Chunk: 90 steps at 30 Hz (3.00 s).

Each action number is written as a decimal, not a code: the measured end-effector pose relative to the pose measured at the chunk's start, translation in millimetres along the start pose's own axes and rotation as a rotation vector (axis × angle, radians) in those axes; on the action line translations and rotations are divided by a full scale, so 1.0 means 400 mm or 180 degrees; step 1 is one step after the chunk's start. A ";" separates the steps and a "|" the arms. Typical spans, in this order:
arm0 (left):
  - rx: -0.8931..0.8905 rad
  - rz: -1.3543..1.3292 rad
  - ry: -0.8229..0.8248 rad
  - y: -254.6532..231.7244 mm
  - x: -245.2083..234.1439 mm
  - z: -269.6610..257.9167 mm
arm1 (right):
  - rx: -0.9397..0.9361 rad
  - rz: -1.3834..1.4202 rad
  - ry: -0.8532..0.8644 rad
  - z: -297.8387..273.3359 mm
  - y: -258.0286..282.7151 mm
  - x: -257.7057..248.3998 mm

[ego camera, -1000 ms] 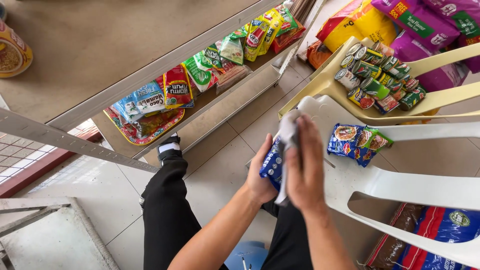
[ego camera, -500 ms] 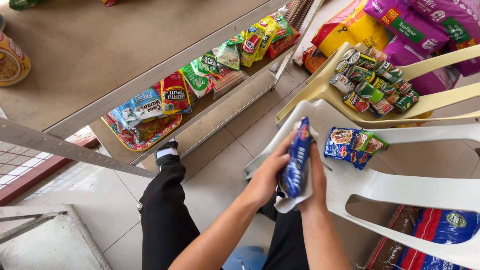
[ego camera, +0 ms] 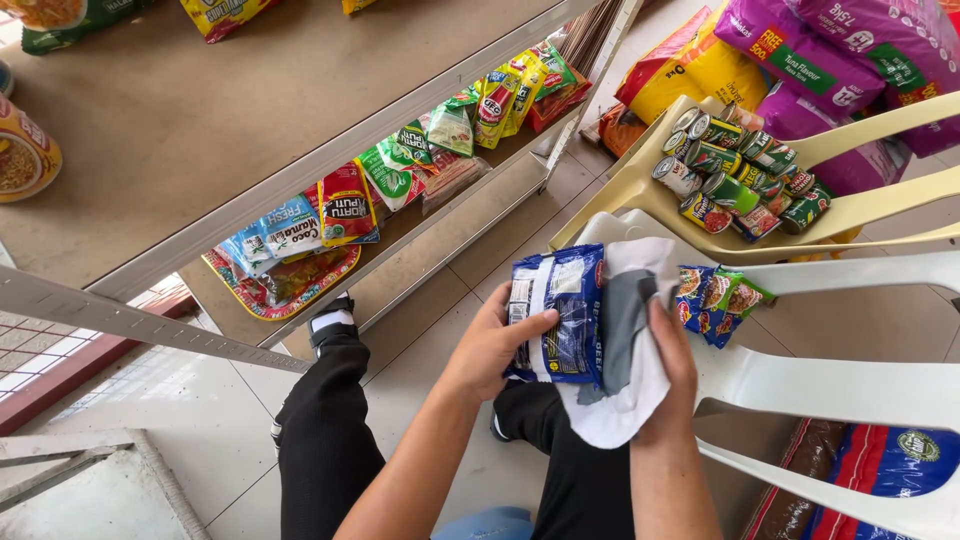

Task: Wiping down packets of instant noodles with a cleaning cloth in a grocery store setting.

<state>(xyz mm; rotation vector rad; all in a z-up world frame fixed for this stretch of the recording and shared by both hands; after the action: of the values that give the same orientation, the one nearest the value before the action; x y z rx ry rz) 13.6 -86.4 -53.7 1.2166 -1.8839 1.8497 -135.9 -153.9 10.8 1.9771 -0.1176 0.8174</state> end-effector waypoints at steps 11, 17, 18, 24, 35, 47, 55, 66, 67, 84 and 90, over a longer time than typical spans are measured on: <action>0.0166 -0.1214 0.0584 0.015 0.056 -0.037 | -0.2258 -0.3631 0.0034 -0.068 0.003 0.132; -0.0213 -0.2469 0.0867 0.033 0.036 -0.038 | -0.2989 -0.5469 0.0852 -0.146 -0.064 0.199; -0.0130 -0.2530 0.1120 0.009 0.054 -0.049 | -0.3087 -0.5480 0.1074 -0.147 -0.063 0.193; -0.0236 -0.1758 0.0779 0.027 0.077 -0.054 | -0.2837 -0.5098 0.0288 -0.060 0.009 0.125; -0.0589 -0.3269 0.1626 0.022 0.061 -0.064 | -0.3425 -0.5344 0.1357 -0.139 -0.098 0.164; -0.0519 -0.3199 0.1442 0.083 0.014 -0.040 | -0.3338 -0.5089 0.1181 -0.174 -0.107 0.212; -0.0431 -0.2325 0.0596 0.061 0.053 -0.048 | -0.2419 -0.4666 0.0031 -0.034 -0.029 0.119; 0.0005 -0.2206 0.0642 0.064 0.050 -0.026 | -0.2696 -0.4745 0.0735 -0.091 -0.105 0.122; -0.0110 -0.1566 -0.0247 0.073 0.029 -0.032 | -0.2398 -0.4353 0.0565 -0.063 -0.098 0.085; 0.0475 -0.0500 0.0310 0.036 0.032 0.011 | -0.0644 -0.1366 0.0549 0.071 -0.149 -0.039; 0.0562 0.1582 -0.0137 0.033 -0.037 0.054 | 0.0540 0.0705 0.0477 0.178 -0.144 -0.104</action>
<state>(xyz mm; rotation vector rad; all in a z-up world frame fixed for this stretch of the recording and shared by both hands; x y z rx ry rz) 22.2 -102.0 -76.9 0.8910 -2.2406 2.2914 -109.6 -190.4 -79.1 2.0771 -0.1869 1.1488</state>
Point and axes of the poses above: each hand's wrist, its own z-axis towards the middle knuckle, its own x-axis out of the palm, y = z × x, the point moved 6 cm from there along z, towards the middle knuckle, and after that the axes turned 9 degrees about x, right-handed, at the moved point
